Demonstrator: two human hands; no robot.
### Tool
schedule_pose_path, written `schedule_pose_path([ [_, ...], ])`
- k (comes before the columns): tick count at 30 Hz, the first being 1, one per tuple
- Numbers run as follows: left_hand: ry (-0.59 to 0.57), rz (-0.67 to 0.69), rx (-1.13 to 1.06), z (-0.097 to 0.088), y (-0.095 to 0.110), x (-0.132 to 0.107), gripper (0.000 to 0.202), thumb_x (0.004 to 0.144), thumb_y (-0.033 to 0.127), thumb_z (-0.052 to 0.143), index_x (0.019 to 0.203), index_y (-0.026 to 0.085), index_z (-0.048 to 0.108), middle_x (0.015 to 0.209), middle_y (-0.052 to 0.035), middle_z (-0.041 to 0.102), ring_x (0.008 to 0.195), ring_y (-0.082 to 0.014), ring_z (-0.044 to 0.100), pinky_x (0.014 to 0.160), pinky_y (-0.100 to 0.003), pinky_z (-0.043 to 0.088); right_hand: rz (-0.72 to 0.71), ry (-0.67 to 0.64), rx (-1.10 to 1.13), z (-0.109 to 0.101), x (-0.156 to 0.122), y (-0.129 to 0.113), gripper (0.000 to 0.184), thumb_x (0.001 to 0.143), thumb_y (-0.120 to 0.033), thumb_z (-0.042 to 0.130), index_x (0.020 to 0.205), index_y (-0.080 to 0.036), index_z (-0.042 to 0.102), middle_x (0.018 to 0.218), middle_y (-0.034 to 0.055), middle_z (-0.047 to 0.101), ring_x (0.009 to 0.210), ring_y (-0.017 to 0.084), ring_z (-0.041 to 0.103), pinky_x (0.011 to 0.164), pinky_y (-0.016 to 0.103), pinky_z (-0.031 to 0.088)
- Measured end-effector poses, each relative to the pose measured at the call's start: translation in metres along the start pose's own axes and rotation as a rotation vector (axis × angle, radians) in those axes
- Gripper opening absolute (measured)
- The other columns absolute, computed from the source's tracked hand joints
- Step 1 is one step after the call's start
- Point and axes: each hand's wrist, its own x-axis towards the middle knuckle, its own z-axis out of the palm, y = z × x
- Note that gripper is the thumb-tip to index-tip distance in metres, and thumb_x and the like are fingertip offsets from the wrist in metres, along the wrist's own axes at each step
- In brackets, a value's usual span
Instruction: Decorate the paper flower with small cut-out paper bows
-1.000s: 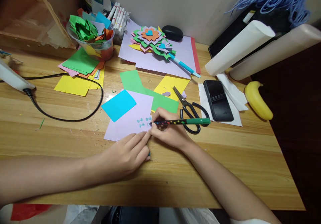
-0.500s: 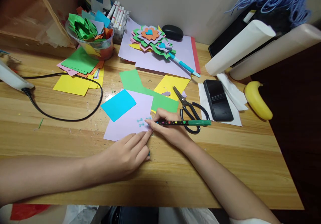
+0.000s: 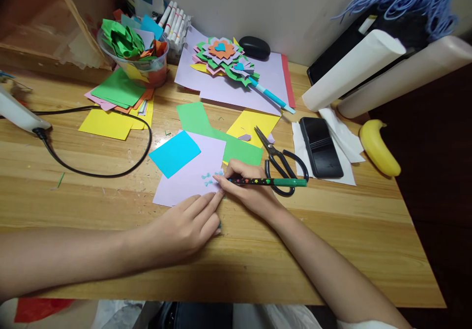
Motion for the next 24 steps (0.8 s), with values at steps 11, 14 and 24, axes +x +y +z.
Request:
schedule_pose_path([
  [11,-0.013,0.007,0.015,0.0001,-0.0003,-0.0005,0.014,0.086,0.021,0.043,0.08,0.01,0.049,0.114,-0.026,0.057,0.094,-0.0293,0.059,0.069,-0.035,0.048,-0.021,-0.001,-0.009,-0.0001,-0.0008,0.0009,0.028,0.083,-0.028,0.054,0.058,-0.019,0.044,0.056,-0.0033,0.047,0.054,0.01,0.042,0.051,0.024,0.031],
  [14,-0.018,0.006,0.011,0.0004,-0.0003,-0.0005,0.014,0.085,0.021,0.043,0.08,0.01,0.049,0.114,-0.026,0.057,0.095,-0.0297,0.059,0.069,-0.035,0.048,-0.019,-0.004,0.021,0.0002,-0.0006,0.0004,0.026,0.081,-0.029,0.056,0.059,-0.018,0.047,0.057,-0.0026,0.049,0.055,0.011,0.045,0.052,0.024,0.032],
  [24,0.007,-0.001,-0.005,0.0002,-0.0001,-0.0001,0.016,0.086,0.022,0.044,0.08,0.009,0.05,0.112,-0.0269,0.057,0.094,-0.0281,0.059,0.071,-0.036,0.048,0.003,-0.017,0.018,-0.0005,-0.0001,0.0006,0.026,0.08,-0.031,0.057,0.06,-0.019,0.048,0.058,-0.0022,0.05,0.055,0.011,0.045,0.052,0.024,0.033],
])
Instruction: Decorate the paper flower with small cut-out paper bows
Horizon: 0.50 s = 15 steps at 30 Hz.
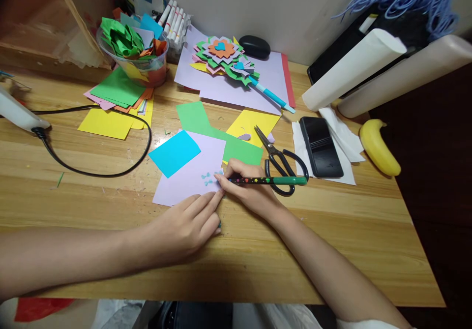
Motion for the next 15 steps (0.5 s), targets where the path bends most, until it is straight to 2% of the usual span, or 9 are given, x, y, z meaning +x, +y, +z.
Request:
schedule_pose_path([
  [15,-0.016,0.001,0.007,0.0,-0.0001,-0.0002,0.015,0.086,0.023,0.044,0.08,0.01,0.05,0.113,-0.0252,0.058,0.095,-0.0268,0.059,0.072,-0.036,0.047,0.004,-0.004,-0.012,-0.0004,-0.0002,-0.0011,0.027,0.081,-0.031,0.056,0.059,-0.019,0.047,0.057,-0.0026,0.048,0.054,0.011,0.043,0.051,0.024,0.032],
])
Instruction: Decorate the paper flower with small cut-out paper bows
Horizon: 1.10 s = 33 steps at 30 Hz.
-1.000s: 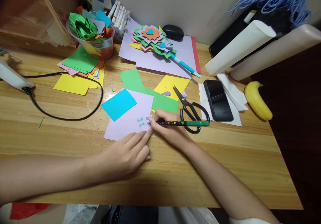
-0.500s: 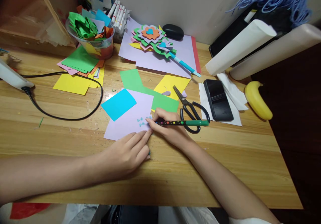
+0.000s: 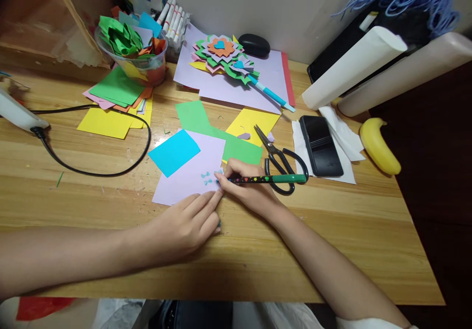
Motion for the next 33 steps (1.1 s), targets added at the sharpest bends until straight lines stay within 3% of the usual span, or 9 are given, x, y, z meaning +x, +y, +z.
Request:
schedule_pose_path([
  [33,-0.004,0.013,-0.005,0.0007,0.0007,-0.0009,0.014,0.085,0.021,0.045,0.082,0.009,0.051,0.116,-0.0259,0.056,0.096,-0.0295,0.059,0.07,-0.036,0.048,-0.024,0.057,0.006,0.0,0.0004,0.0029,0.029,0.083,-0.026,0.053,0.057,-0.019,0.042,0.055,-0.0036,0.045,0.053,0.011,0.042,0.052,0.025,0.03],
])
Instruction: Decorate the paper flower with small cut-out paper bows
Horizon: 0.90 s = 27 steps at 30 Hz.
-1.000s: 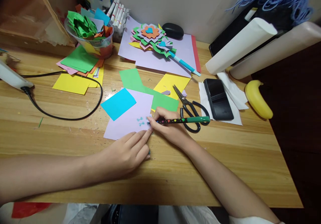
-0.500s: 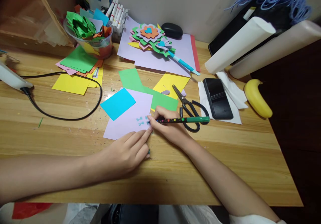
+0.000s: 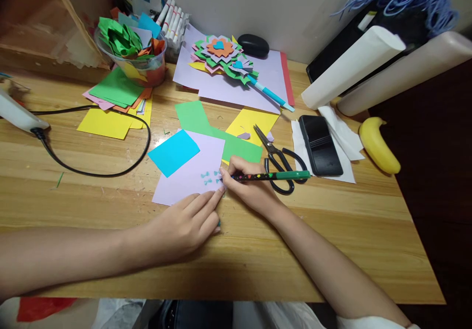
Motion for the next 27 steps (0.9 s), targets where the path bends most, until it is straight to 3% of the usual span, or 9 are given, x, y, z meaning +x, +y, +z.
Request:
schedule_pose_path([
  [27,0.009,-0.002,0.004,0.0003,-0.0012,0.0003,0.014,0.085,0.021,0.045,0.081,0.009,0.051,0.116,-0.0264,0.055,0.095,-0.0288,0.059,0.07,-0.035,0.048,-0.031,-0.009,-0.044,0.001,-0.0008,0.0017,0.032,0.083,-0.024,0.053,0.056,-0.019,0.037,0.053,-0.0047,0.039,0.05,0.009,0.036,0.049,0.024,0.028],
])
